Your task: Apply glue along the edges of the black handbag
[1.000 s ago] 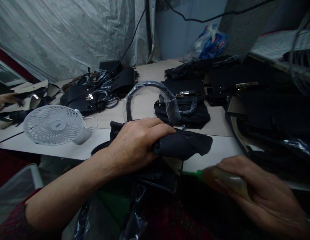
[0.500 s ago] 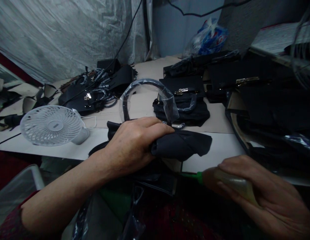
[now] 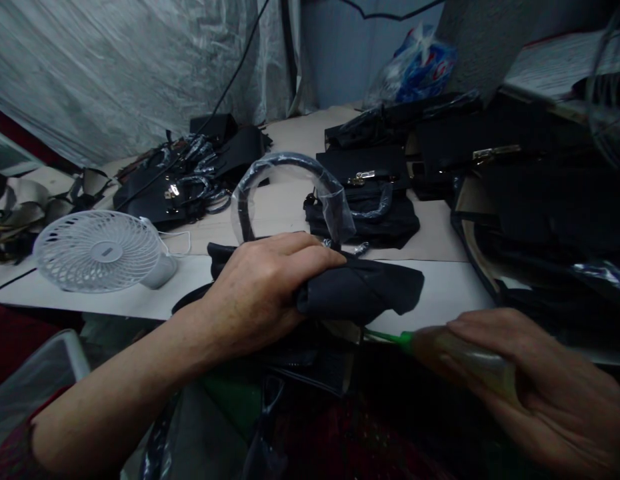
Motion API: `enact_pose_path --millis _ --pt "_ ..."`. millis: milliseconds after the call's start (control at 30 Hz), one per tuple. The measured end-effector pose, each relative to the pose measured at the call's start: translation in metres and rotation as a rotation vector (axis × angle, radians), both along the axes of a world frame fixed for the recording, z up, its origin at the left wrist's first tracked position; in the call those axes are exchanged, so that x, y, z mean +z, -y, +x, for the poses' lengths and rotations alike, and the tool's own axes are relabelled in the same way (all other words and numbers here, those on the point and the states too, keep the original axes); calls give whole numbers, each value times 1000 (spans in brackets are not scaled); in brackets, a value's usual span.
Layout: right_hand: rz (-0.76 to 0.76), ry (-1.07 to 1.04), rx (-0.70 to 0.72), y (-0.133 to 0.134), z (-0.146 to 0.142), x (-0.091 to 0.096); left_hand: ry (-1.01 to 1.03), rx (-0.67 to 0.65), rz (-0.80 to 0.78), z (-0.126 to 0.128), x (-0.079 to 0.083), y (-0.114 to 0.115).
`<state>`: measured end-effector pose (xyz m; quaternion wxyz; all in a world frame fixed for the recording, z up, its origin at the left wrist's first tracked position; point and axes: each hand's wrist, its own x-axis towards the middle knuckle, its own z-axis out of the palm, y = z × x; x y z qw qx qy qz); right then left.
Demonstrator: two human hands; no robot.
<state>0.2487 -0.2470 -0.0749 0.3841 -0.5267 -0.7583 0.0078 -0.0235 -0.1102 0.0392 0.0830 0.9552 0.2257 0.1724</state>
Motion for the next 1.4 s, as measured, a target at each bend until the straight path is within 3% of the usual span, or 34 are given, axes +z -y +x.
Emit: enact_pose_path --millis 133,300,433,567,767,867,1000,1167,1300,1400 --pt "-73 -68 74 1 -1 0 -6 5 20 0 0 0" --pt "-51 -40 -62 4 0 -4 -10 11 8 0 0 1" --pt "-110 -78 50 4 -1 -3 -20 20 17 0 1 1" --pt "-98 -112 -40 5 -6 -3 -27 16 16 0 1 2" --pt "-206 -155 -2 7 -7 -2 -20 10 26 0 0 4" --pt "-152 -149 -74 6 -6 0 -20 -3 31 0 -1 4" --pt "-175 -150 15 3 -7 1 -24 5 33 -1 -1 4" --pt "-125 -142 -44 5 -9 0 -14 4 23 -1 -1 4" --pt "-185 -159 34 8 -6 -3 -16 13 41 -1 -1 5" --pt "-191 -108 -42 12 1 -5 -7 5 48 -1 -1 5"
